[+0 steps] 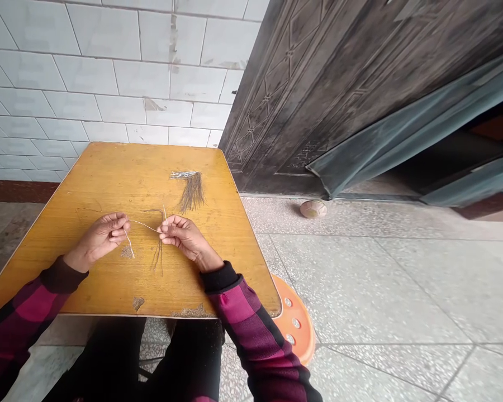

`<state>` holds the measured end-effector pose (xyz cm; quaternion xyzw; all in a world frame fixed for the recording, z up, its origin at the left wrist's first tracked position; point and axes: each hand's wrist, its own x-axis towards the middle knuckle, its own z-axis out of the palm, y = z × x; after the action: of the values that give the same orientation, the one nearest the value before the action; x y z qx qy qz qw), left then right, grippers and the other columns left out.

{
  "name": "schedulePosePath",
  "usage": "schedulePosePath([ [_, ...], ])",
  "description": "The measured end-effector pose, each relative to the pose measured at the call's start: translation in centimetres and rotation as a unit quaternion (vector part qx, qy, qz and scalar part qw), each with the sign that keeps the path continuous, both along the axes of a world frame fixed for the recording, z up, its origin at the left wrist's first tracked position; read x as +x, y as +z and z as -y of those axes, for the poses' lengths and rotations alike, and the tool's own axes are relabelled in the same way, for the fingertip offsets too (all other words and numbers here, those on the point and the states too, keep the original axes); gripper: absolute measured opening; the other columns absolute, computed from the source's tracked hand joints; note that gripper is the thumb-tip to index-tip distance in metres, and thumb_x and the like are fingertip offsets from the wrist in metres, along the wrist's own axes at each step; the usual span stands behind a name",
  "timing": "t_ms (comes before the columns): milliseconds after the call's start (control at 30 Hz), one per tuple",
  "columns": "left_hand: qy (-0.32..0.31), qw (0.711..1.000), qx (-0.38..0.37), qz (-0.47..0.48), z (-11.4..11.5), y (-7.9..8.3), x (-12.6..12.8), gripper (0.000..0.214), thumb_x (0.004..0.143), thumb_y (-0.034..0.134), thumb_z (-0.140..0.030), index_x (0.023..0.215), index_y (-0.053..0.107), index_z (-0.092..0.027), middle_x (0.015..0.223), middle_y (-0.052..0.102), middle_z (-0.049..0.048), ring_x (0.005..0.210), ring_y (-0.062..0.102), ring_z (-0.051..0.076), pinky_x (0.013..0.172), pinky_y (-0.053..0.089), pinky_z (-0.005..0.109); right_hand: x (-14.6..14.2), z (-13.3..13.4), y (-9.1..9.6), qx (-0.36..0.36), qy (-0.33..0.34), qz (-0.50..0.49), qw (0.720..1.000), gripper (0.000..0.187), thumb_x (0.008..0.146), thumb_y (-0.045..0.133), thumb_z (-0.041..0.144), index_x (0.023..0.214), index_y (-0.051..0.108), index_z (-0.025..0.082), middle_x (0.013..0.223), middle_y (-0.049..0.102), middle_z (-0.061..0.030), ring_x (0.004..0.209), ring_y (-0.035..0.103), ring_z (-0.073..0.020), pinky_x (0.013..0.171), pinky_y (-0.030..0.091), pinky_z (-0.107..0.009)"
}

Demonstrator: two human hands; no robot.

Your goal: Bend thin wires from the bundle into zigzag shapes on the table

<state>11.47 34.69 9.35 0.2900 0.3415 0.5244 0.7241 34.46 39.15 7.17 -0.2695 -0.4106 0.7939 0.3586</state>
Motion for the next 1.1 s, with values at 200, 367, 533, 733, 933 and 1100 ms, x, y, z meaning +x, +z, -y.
schedulePosePath([
  [200, -0.084, 0.995, -0.042, -0.018, -1.0, 1.2, -0.8, 0.026, 0.056, 0.084, -0.015, 0.070, 0.063, -0.010, 0.059, 0.057, 0.0001, 0.041, 0.034, -0.001, 0.037, 0.023, 0.010, 0.6, -0.2, 0.2, 0.078, 0.093, 0.008, 0.993, 0.051, 0.064, 0.076, 0.058, 0.091, 0.067, 0.016, 0.086, 0.070, -0.0058, 0.074, 0.066, -0.0134, 0.072, 0.054, -0.027],
  [367, -0.153, 0.985, -0.050, -0.058, -1.7, 1.4, 0.3, 0.021, 0.062, 0.080, -0.013, 0.071, 0.062, -0.008, 0.061, 0.057, 0.0026, 0.042, 0.036, 0.000, 0.037, 0.025, 0.010, -0.2, 0.0, -0.4, 0.304, -0.168, 0.193, 0.918, 0.033, 0.082, 0.063, 0.050, 0.087, 0.065, 0.018, 0.085, 0.068, -0.0054, 0.080, 0.064, -0.0164, 0.079, 0.052, -0.033],
  [533, -0.115, 0.992, -0.054, 0.026, -2.3, 1.0, 1.0, 0.019, 0.066, 0.078, -0.010, 0.076, 0.061, -0.009, 0.064, 0.056, 0.0008, 0.044, 0.039, 0.000, 0.039, 0.031, 0.008, -0.8, 1.7, 0.1, 0.642, -0.232, 0.332, 0.651, 0.023, 0.088, 0.059, 0.034, 0.104, 0.063, 0.017, 0.097, 0.068, -0.0089, 0.095, 0.061, -0.0219, 0.094, 0.044, -0.044],
  [733, -0.083, 0.988, -0.054, 0.116, -1.2, 0.2, 1.9, 0.018, 0.065, 0.079, -0.008, 0.074, 0.063, -0.009, 0.065, 0.057, 0.0004, 0.046, 0.043, 0.000, 0.039, 0.032, 0.008, -2.2, 2.2, -0.8, 0.707, -0.202, 0.408, 0.541, 0.021, 0.092, 0.051, 0.023, 0.111, 0.061, 0.017, 0.089, 0.069, -0.0059, 0.090, 0.061, -0.0184, 0.105, 0.035, -0.047],
  [933, -0.085, 0.993, -0.069, 0.044, -0.1, 0.1, 1.8, 0.018, 0.066, 0.079, -0.017, 0.075, 0.067, -0.008, 0.067, 0.058, 0.0018, 0.048, 0.044, 0.002, 0.040, 0.033, 0.010, -1.1, 1.2, -0.8, 0.721, -0.203, 0.415, 0.516, 0.022, 0.093, 0.047, 0.014, 0.102, 0.066, 0.018, 0.075, 0.066, -0.0025, 0.076, 0.060, -0.0142, 0.105, 0.039, -0.042],
  [1100, -0.082, 0.995, -0.046, -0.045, 0.4, 0.3, 1.7, 0.021, 0.068, 0.078, -0.024, 0.072, 0.067, -0.006, 0.074, 0.059, 0.0050, 0.053, 0.046, 0.004, 0.040, 0.032, 0.013, -0.5, 1.1, -0.8, 0.731, -0.189, 0.412, 0.510, 0.028, 0.092, 0.046, 0.010, 0.111, 0.065, 0.019, 0.075, 0.065, -0.0019, 0.072, 0.060, -0.0137, 0.107, 0.039, -0.044],
])
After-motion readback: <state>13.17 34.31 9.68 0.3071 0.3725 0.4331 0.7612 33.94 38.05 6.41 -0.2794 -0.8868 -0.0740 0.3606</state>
